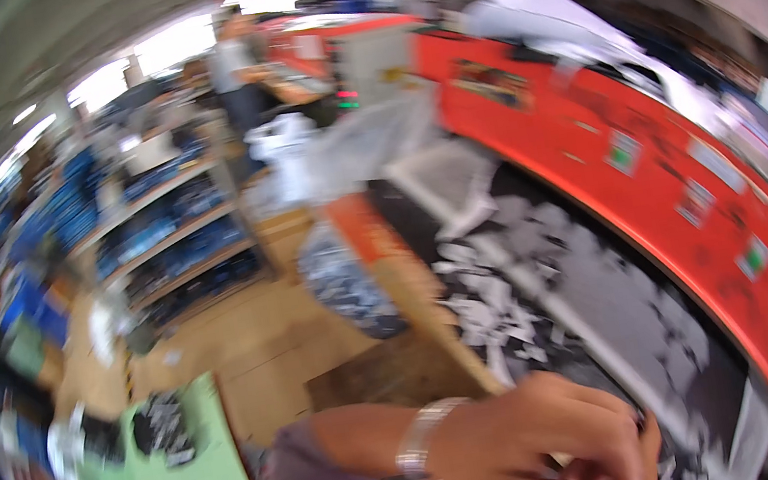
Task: Using a hydraulic die-cutting machine to cut out shoe components from a sheet of material.
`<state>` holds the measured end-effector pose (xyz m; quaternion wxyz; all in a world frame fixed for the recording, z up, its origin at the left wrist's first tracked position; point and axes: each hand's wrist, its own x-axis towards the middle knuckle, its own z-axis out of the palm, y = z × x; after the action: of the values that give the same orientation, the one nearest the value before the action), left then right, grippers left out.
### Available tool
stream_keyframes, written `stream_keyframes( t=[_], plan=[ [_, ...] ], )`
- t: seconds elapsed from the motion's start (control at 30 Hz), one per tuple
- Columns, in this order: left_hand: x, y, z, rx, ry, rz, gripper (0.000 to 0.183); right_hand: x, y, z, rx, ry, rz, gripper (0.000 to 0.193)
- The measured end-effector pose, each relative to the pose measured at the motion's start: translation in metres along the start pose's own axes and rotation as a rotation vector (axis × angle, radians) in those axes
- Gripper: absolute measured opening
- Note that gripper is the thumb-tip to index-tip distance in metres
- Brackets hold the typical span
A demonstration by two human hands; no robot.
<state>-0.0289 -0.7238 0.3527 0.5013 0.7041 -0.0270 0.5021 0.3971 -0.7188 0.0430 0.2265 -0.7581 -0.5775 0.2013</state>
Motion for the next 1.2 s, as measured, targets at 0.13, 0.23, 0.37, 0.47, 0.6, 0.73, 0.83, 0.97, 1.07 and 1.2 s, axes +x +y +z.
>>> stream_keyframes(
  t=[0.13,0.23,0.37,0.47,0.6,0.73,0.83,0.97,1.07,1.2],
  plan=[
    [0.045,-0.051,-0.054,-0.459,-0.155,0.104,0.036,0.048,-0.062,0.006,-0.034,0.109,-0.017,0.056],
    [0.061,-0.083,-0.083,-0.565,-0.383,0.054,0.040,0.059,-0.071,0.023,-0.141,0.047,0.044,0.059],
    [0.093,-0.146,-0.093,-0.750,-0.370,-0.025,0.037,0.060,-0.046,0.025,-0.275,0.298,0.059,0.050],
    [0.092,-0.173,-0.083,-0.860,-0.322,0.173,0.036,0.072,-0.053,0.026,-0.229,0.315,0.074,0.035],
    [0.123,-0.185,-0.101,-1.006,-0.549,-0.161,0.034,0.084,-0.053,0.017,-0.227,0.336,0.097,0.035],
    [0.147,-0.205,-0.088,-1.045,-0.672,-0.181,0.034,0.098,-0.047,0.011,-0.309,0.124,0.291,0.030],
    [0.140,-0.213,-0.057,-1.126,-0.485,-0.098,0.034,0.114,-0.038,0.000,-0.300,-0.088,0.313,0.023],
    [0.165,-0.231,-0.041,-1.120,-0.956,-0.003,0.028,0.128,-0.020,-0.028,-0.286,-0.191,0.147,0.023],
    [0.165,-0.248,-0.026,-0.839,-0.949,-0.069,0.027,0.136,-0.028,-0.088,-0.273,-0.403,-0.210,0.031],
    [0.153,-0.303,0.000,-0.458,-0.664,-0.362,0.044,0.187,0.024,-0.152,-0.355,-0.181,-0.575,0.026]
  ],
)
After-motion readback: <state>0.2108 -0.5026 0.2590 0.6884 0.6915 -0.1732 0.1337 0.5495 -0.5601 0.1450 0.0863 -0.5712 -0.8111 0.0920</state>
